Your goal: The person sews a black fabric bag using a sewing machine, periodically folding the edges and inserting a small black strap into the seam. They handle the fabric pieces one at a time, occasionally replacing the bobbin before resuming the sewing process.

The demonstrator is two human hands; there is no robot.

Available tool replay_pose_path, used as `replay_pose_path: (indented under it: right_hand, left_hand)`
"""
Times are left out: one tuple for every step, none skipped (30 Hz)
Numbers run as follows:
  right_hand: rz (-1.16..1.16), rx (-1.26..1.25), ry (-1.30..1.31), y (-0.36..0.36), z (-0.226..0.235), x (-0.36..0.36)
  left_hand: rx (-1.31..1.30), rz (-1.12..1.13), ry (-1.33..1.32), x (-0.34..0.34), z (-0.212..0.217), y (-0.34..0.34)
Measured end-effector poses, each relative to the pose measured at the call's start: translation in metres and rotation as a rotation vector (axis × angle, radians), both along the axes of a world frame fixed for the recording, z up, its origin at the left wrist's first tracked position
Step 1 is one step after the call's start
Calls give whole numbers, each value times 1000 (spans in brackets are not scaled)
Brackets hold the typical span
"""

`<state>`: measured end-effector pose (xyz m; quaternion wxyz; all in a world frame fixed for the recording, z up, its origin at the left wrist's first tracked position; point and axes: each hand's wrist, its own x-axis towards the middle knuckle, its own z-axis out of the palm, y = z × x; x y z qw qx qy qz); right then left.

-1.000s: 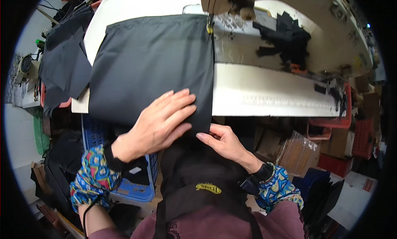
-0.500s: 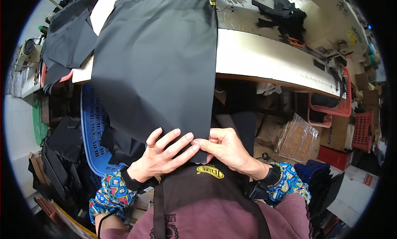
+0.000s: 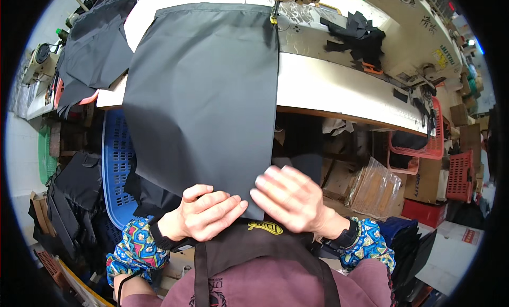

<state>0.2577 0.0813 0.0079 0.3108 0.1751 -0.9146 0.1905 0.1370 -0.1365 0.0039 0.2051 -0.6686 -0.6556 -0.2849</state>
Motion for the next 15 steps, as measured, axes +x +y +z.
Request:
replay_pose_path:
  right_hand:
    - [74, 15, -6, -3, -3, 3]
    - [74, -20, -28, -4, -5, 4]
    - [80, -12, -26, -4, -5, 3]
    - [98, -7, -61, -2, -4, 2]
    - [116, -2, -95, -1, -3, 0]
    - [141, 41, -110, 0, 1, -1]
    - [157, 105, -98, 2, 2, -3]
    - [160, 80, -118, 1, 0, -2]
    - [163, 51, -131, 0, -4, -3]
    - [180, 35, -159, 0, -6, -4]
    - [177, 40, -162, 0, -6, -7]
    - [180, 28, -169, 1, -7, -9]
    - [183, 15, -178, 3, -8, -12]
    - [171, 14, -177, 6, -8, -15]
    - [169, 15, -176, 8, -10, -18]
  left_hand:
    - [7, -4, 3, -3, 4, 2]
    - [-91, -57, -57, -7, 8, 2]
    - [-188, -102, -120, -10, 11, 4]
    - [-200, -108, -284, -12, 15, 11]
    - [-291, -151, -359, -23, 25, 15]
    - [-345, -117, -363, -31, 33, 23]
    - [-394, -90, -367, -42, 36, 35]
    - [-369, -21, -292, -51, 36, 54]
    - [-348, 48, -211, -61, 32, 75]
    - [-415, 133, -137, -70, 27, 89]
    - [-395, 184, -67, -79, 17, 96]
    - [-376, 181, -47, -87, 11, 101]
    - [-358, 179, -27, -94, 9, 105]
    - [-350, 182, -24, -98, 8, 109]
    - [-355, 174, -37, -102, 8, 112]
